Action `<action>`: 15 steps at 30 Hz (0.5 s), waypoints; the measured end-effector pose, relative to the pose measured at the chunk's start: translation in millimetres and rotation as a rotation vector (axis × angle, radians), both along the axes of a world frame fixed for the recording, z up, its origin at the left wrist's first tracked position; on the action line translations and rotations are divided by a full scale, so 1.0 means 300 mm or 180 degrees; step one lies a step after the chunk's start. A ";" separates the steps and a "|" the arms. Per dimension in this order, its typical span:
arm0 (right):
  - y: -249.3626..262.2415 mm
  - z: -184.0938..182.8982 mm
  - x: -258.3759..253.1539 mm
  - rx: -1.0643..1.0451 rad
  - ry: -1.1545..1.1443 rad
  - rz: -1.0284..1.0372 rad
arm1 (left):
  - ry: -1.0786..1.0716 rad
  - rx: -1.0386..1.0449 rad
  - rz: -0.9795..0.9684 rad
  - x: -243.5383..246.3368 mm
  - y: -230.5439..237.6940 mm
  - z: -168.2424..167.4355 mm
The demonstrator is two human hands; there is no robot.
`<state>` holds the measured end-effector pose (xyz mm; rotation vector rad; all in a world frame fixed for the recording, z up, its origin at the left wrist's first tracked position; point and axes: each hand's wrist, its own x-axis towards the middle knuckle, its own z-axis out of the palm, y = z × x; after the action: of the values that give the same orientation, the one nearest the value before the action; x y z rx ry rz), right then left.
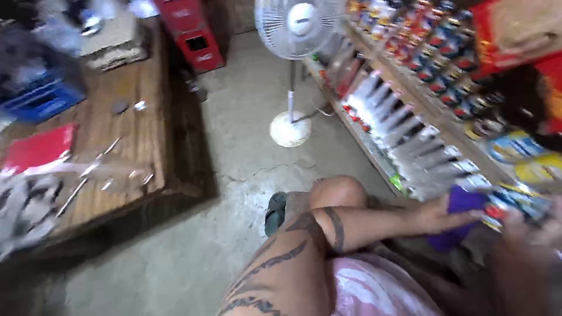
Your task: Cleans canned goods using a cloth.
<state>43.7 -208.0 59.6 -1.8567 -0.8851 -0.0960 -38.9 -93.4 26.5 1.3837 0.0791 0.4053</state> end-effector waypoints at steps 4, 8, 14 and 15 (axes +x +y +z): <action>-0.031 -0.015 -0.038 -0.0380 0.0302 -0.0335 | 0.0316 -0.0693 -0.0009 0.055 -0.037 -0.058; -0.092 -0.133 -0.038 0.0076 0.0001 -0.0301 | 0.0056 -0.0814 0.0137 0.122 -0.059 -0.150; -0.129 -0.173 -0.030 0.0575 0.0521 -0.0391 | -0.0251 -0.0706 -0.0023 0.173 -0.110 -0.172; -0.132 -0.167 -0.013 0.0692 0.0739 -0.0454 | -0.0275 -0.0590 -0.0084 0.182 -0.122 -0.185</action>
<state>39.8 -247.5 9.5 -1.6853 -0.5589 -0.0608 15.6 -130.1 -29.0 1.1823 0.0269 0.4245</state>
